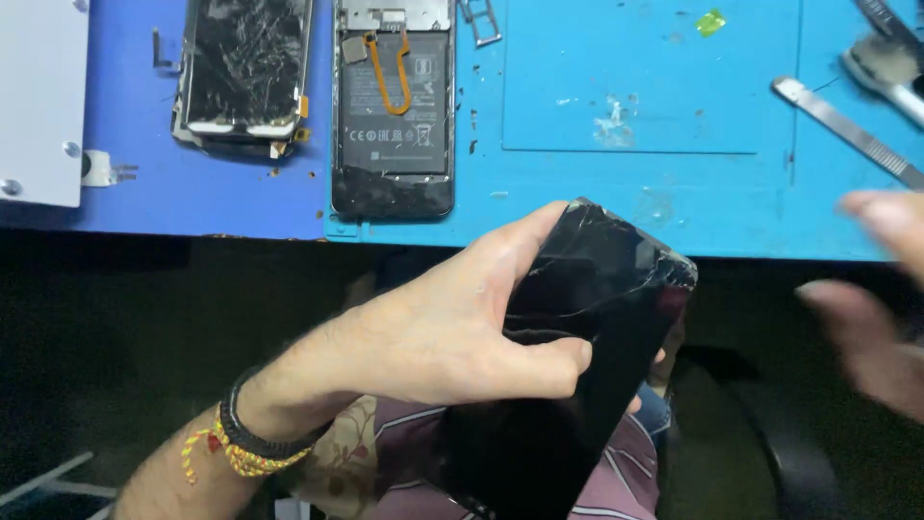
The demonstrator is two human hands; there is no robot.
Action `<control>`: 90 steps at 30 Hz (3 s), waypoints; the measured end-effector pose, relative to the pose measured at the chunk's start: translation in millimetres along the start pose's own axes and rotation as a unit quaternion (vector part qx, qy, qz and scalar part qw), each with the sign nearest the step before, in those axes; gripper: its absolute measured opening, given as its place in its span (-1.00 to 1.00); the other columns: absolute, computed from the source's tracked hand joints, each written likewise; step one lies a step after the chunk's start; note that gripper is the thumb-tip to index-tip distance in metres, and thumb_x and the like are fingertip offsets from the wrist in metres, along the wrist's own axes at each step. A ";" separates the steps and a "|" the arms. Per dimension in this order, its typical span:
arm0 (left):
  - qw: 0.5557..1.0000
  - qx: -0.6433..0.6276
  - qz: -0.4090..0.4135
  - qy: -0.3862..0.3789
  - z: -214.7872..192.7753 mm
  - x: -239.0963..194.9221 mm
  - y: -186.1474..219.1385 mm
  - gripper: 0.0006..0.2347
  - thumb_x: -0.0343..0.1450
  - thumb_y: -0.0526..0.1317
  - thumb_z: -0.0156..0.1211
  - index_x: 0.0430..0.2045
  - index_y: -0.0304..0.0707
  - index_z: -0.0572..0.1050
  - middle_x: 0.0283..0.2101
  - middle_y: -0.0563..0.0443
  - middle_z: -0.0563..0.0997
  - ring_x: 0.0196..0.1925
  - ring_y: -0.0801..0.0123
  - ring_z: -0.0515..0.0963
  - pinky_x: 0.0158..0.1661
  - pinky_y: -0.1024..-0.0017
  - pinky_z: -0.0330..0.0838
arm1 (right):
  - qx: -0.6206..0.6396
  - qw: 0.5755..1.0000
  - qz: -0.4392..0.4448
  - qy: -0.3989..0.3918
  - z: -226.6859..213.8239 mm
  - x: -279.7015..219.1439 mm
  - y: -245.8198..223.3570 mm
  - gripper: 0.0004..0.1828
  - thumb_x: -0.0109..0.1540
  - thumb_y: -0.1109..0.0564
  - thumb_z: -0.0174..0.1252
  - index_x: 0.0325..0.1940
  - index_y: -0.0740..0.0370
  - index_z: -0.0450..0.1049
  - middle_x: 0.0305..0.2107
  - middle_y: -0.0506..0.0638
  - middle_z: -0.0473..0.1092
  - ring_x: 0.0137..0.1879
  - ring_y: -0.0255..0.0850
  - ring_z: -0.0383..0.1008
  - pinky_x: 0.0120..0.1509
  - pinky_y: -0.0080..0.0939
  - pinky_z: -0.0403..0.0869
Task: Repairing a smartphone screen by cleaning it and applying protective tape
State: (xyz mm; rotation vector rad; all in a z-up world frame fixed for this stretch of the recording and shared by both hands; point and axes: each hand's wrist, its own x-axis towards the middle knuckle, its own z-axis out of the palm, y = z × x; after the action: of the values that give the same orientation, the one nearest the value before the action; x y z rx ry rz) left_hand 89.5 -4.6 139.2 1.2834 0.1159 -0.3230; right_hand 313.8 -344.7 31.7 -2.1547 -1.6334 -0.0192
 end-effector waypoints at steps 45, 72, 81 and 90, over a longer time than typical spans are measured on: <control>0.737 0.642 0.181 0.105 -19.0 89.5 19.0 0.14 0.22 0.08 0.75 0.51 -0.31 -0.12 -0.06 0.03 0.55 -0.08 0.06 0.45 -0.13 0.15 0.35 | -0.331 0.941 0.060 0.022 -43.3 91.0 -40.1 -0.79 0.57 0.08 0.35 0.27 0.17 0.66 -0.01 -0.02 0.62 -0.01 -0.02 0.58 0.16 -0.05 0.53; 0.724 0.633 0.247 0.119 -16.2 80.2 5.3 -0.20 0.37 -0.02 0.49 0.39 -0.50 0.14 0.25 -0.20 0.49 0.12 0.00 0.42 0.32 0.00 0.29 | -0.122 0.978 0.166 0.012 -53.4 67.5 -3.4 -0.78 0.51 0.35 0.33 0.26 0.41 0.66 -0.04 0.26 0.45 0.07 0.06 0.43 0.24 0.00 0.37; 0.762 0.587 0.238 0.136 -9.4 70.2 6.5 -0.13 0.35 -0.15 0.48 0.47 -0.44 -0.03 0.24 -0.16 0.48 0.21 0.00 0.38 0.42 -0.38 0.03 | -0.231 0.968 0.057 0.082 -86.0 77.0 -0.2 -0.48 0.58 0.30 0.45 0.57 0.70 0.54 0.26 0.55 0.48 0.36 0.33 0.48 0.53 0.16 0.45; 0.713 0.521 0.354 0.309 17.1 2.7 -43.1 -0.81 0.50 -0.15 0.11 -0.04 -0.04 0.53 0.07 0.15 0.68 0.23 0.11 0.56 0.40 -0.15 0.45 | -0.311 0.935 0.091 0.145 -96.5 109.6 18.1 -0.57 0.58 0.58 0.34 0.53 0.52 0.77 0.08 0.35 0.42 0.18 0.16 0.45 0.33 0.01 0.46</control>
State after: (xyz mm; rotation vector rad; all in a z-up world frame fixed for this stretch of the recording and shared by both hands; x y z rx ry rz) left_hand 77.5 -32.0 103.7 2.4037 -0.0202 0.8767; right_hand 387.4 -281.7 142.4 -2.5852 -1.3622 -0.8615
